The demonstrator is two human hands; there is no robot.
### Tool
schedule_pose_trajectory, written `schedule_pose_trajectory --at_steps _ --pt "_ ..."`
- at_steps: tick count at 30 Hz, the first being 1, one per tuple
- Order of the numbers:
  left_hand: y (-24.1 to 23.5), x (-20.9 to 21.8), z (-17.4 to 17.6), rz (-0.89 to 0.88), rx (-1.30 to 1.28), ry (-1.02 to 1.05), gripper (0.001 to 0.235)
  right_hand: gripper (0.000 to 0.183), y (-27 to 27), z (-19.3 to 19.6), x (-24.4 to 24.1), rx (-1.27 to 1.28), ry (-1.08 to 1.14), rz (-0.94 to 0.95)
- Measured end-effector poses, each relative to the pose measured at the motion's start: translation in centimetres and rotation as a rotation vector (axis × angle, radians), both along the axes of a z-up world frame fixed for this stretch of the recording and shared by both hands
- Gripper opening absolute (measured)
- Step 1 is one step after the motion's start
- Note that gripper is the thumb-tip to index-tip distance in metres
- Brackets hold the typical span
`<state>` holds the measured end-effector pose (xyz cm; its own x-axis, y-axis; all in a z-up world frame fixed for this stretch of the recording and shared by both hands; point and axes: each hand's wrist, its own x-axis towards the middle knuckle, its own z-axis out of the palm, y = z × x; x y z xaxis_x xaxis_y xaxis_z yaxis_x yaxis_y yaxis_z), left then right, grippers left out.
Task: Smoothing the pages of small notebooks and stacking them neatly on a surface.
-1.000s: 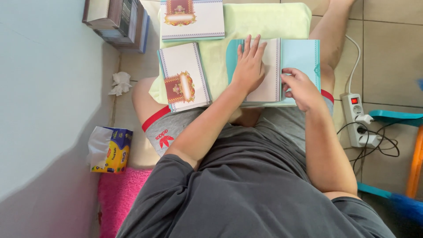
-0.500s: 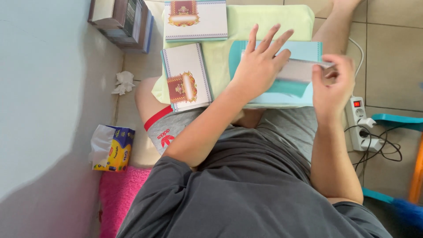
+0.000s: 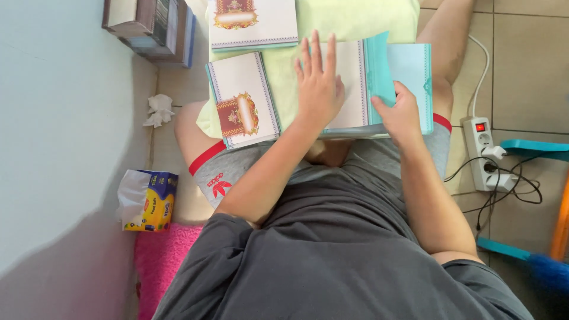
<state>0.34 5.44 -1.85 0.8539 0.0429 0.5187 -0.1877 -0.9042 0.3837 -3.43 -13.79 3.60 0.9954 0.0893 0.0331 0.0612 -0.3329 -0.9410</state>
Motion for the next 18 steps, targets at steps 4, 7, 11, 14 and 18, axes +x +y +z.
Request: schedule_pose_trajectory --at_steps 4,7,11,14,18 --pt "-0.6 -0.3 0.0 -0.304 -0.033 -0.009 0.045 0.029 0.3 0.7 -0.7 -0.275 -0.085 0.054" --pt "-1.2 0.1 -0.9 -0.309 0.089 0.070 0.052 0.022 0.8 1.8 -1.8 -0.435 -0.078 0.043" --pt "-1.2 -0.4 -0.4 -0.282 -0.043 0.087 0.068 0.034 1.5 3.7 -3.9 -0.483 -0.276 0.284" --pt "-1.5 -0.4 -0.9 -0.248 -0.042 -0.031 0.059 0.033 1.7 4.0 -3.8 -0.726 -0.438 0.316" --pt "-1.3 -0.6 -0.1 -0.238 0.078 0.027 0.058 0.048 1.7 0.4 0.3 -0.942 -0.579 0.306"
